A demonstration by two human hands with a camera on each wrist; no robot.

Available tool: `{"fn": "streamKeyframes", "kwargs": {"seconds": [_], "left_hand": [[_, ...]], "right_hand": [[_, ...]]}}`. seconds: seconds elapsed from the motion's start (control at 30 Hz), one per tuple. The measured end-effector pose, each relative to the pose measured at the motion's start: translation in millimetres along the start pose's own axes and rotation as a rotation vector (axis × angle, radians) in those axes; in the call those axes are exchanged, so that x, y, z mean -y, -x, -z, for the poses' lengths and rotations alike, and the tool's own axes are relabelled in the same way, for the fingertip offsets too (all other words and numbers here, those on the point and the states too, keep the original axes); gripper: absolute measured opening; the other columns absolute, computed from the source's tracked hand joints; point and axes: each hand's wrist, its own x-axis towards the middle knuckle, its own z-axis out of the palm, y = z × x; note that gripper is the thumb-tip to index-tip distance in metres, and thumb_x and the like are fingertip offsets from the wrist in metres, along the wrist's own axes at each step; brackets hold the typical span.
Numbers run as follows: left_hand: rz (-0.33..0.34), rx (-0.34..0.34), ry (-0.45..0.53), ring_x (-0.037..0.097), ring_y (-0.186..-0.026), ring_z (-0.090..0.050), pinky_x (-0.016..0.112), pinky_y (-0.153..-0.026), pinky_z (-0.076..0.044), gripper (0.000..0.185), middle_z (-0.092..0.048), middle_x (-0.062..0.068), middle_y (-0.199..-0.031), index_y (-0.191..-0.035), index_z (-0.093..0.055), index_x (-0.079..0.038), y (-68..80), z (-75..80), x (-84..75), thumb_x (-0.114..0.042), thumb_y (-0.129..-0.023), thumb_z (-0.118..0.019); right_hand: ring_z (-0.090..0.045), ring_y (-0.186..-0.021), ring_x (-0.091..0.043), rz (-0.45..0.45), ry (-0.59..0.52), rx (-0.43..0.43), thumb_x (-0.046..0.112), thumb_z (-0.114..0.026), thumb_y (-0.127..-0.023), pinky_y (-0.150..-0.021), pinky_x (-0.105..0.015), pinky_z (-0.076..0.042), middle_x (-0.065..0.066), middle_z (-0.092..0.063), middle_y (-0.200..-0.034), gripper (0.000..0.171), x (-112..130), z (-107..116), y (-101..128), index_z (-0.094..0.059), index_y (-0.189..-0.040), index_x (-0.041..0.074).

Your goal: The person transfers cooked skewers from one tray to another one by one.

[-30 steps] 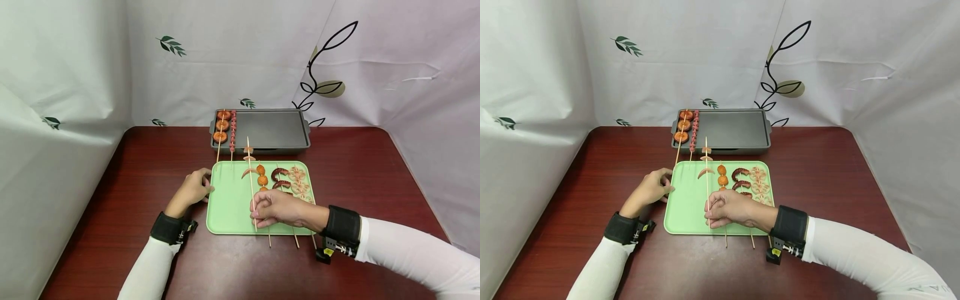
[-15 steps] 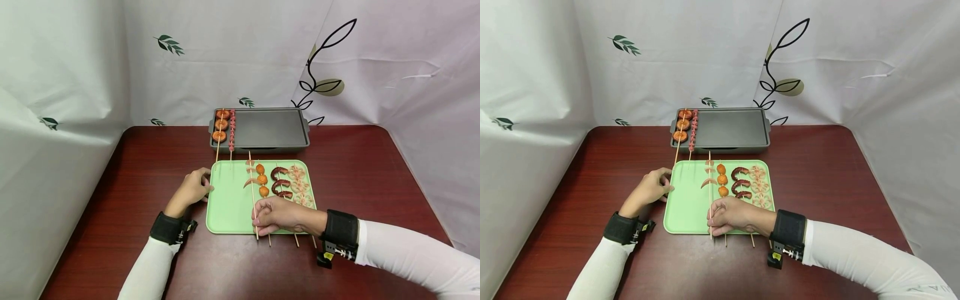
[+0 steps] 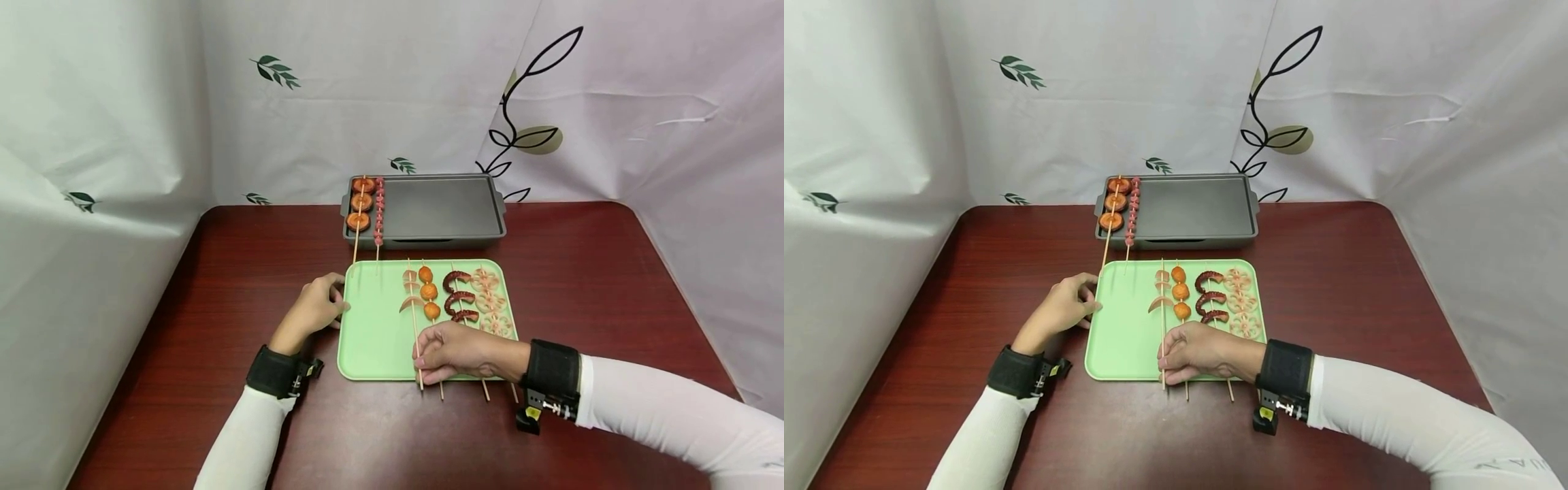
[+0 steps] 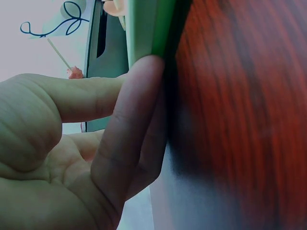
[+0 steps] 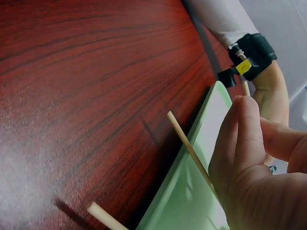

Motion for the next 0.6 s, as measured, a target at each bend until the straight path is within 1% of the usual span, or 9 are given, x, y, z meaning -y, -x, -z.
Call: {"fn": "streamKeyframes", "kwargs": {"seconds": [0.17,0.33,0.6], "left_hand": [[-0.007,-0.004,0.0,0.019,-0.059,-0.064,0.033,-0.055,-0.063,0.054,-0.059,0.015,-0.087,-0.145,-0.049,0.005,-1.0,-0.4,-0.5,0.002,-0.095,-0.068],[-0.007,-0.005,0.005,0.02,-0.06,-0.065,0.033,-0.054,-0.063,0.054,-0.06,0.016,-0.088,-0.145,-0.049,0.005,-2.5,-1.0,-0.1,0.003,-0.095,-0.068],[-0.004,-0.008,0.002,0.02,-0.06,-0.065,0.033,-0.054,-0.063,0.054,-0.06,0.016,-0.088,-0.145,-0.05,0.005,-2.9,-1.0,1.9,0.003,-0.094,-0.069]], "right_hand": [[-0.072,-0.074,-0.012,-0.024,0.014,-0.018,-0.005,-0.062,-0.099,-0.075,-0.023,-0.065,-0.008,-0.069,-0.084,0.002,0.1,-1.5,-0.4,-0.06,-0.099,-0.005],[-0.074,-0.077,-0.016,-0.048,0.017,-0.038,-0.004,-0.058,-0.1,-0.076,-0.026,-0.065,-0.011,-0.069,-0.088,0.004,1.3,-2.5,0.8,-0.06,-0.103,-0.006],[-0.075,-0.081,-0.017,-0.067,0.043,-0.005,-0.002,-0.057,-0.102,-0.077,-0.027,-0.065,-0.012,-0.068,-0.093,0.01,2.1,-0.7,2.6,-0.059,-0.11,-0.008]]}}
